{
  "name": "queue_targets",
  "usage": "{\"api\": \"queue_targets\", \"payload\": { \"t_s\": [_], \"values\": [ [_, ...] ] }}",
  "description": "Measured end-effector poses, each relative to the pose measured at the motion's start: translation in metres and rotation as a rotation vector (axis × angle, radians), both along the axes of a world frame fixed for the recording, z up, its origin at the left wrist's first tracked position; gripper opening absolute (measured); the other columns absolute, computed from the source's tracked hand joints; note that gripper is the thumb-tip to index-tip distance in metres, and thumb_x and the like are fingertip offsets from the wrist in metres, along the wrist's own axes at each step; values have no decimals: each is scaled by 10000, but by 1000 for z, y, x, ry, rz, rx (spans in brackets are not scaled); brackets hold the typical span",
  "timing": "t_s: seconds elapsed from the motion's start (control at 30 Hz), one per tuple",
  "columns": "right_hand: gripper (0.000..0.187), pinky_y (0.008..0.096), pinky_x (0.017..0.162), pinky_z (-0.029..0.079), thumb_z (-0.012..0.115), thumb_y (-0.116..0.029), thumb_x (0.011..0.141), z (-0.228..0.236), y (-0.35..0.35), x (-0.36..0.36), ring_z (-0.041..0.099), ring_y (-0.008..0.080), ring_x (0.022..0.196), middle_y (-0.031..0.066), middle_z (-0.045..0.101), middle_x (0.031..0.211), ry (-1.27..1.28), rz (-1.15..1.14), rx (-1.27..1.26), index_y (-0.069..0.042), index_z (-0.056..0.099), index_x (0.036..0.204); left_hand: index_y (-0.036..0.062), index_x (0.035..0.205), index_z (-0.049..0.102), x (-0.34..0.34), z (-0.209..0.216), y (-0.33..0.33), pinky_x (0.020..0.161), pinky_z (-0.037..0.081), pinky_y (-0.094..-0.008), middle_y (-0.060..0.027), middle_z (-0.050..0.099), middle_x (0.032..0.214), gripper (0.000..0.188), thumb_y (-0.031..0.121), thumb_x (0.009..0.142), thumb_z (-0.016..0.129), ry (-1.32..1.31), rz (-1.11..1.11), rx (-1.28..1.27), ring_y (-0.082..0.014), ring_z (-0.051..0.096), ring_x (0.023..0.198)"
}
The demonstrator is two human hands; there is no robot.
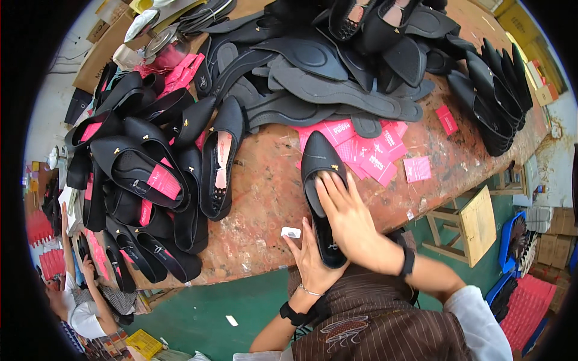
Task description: The person inserts black insoles into black flat shoes on a wooden table. They pick up a shoe, place an insole inside, and press it down to fit, repeating this process for multiple pairs. The workspace is cluttered with loose insoles and pink packaging papers.
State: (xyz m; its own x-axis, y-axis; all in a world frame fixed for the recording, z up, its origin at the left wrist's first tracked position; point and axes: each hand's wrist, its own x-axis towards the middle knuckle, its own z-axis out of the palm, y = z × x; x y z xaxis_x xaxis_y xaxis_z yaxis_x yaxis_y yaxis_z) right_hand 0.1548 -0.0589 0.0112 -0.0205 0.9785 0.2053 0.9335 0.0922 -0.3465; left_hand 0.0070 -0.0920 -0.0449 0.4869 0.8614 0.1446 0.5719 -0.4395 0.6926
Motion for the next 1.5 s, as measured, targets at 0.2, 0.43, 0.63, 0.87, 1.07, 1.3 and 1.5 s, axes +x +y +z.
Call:
{"api": "queue_targets", "payload": {
  "t_s": [0.2, 0.43, 0.63, 0.87, 1.07, 1.3, 1.5],
  "values": [
    [568, 574, 1158, 243, 529, -66, 823, 9, 46, 13, 515, 464, 1225, 339, 542, 1247, 177, -17, -485, 186, 419, 1320, -88, 1502, 131, 0, -6, 1, 1145, -64, -650, -303, 271, 1532, 1255, 481, 636, 839, 13, -5, -88, -400, 354, 1407],
    [649, 607, 1141, 214, 545, -67, 798, -13, -1, -10, 451, 514, 1269, 407, 450, 1316, -87, -53, -71, 238, 339, 1332, -103, 1496, 145, -3, 0, 1, 1153, -61, -638, -307, 294, 1519, 1240, 482, 649, 835, -3, -19, -91, -400, 359, 1401],
    [626, 566, 1157, 209, 559, -206, 860, -16, 10, -16, 487, 412, 1241, 319, 514, 1251, -230, -166, -28, 163, 398, 1339, -103, 1482, 202, 0, 1, 1, 1156, -55, -629, -314, 283, 1520, 1218, 506, 639, 835, 58, -11, -122, -403, 319, 1417],
    [366, 587, 1170, 158, 507, -163, 866, -40, 41, -5, 609, 297, 1041, 177, 637, 979, -327, -197, 136, 55, 559, 1155, -114, 1490, 163, 4, -3, 1, 1172, -35, -602, -314, 342, 1494, 1184, 406, 662, 831, 104, -2, 20, -404, 319, 1421],
    [205, 532, 1205, 123, 532, -139, 831, -28, 69, 3, 676, 248, 837, 121, 676, 821, -273, -68, -230, -12, 692, 853, -87, 1510, 113, 12, 3, 2, 1182, -21, -582, -307, 310, 1513, 1200, 373, 669, 834, 95, 39, -4, -423, 261, 1440],
    [158, 581, 1179, 123, 565, -101, 767, 39, 16, 70, 703, 275, 735, 176, 692, 727, -204, -285, -256, -26, 701, 734, 0, 1516, 190, 19, 32, 6, 1157, 163, -611, -251, 363, 1508, 1139, 383, 680, 861, -307, -436, 68, -411, 310, 1422],
    [191, 543, 1182, 179, 523, -39, 805, 44, -51, 255, 639, 316, 969, 167, 650, 915, -592, -684, -90, 38, 637, 937, 116, 1127, 695, 65, 81, 99, 1085, 357, -516, -156, 530, 1406, 414, 266, 755, 799, 22, -416, 244, -375, 475, 1305]
  ]
}}
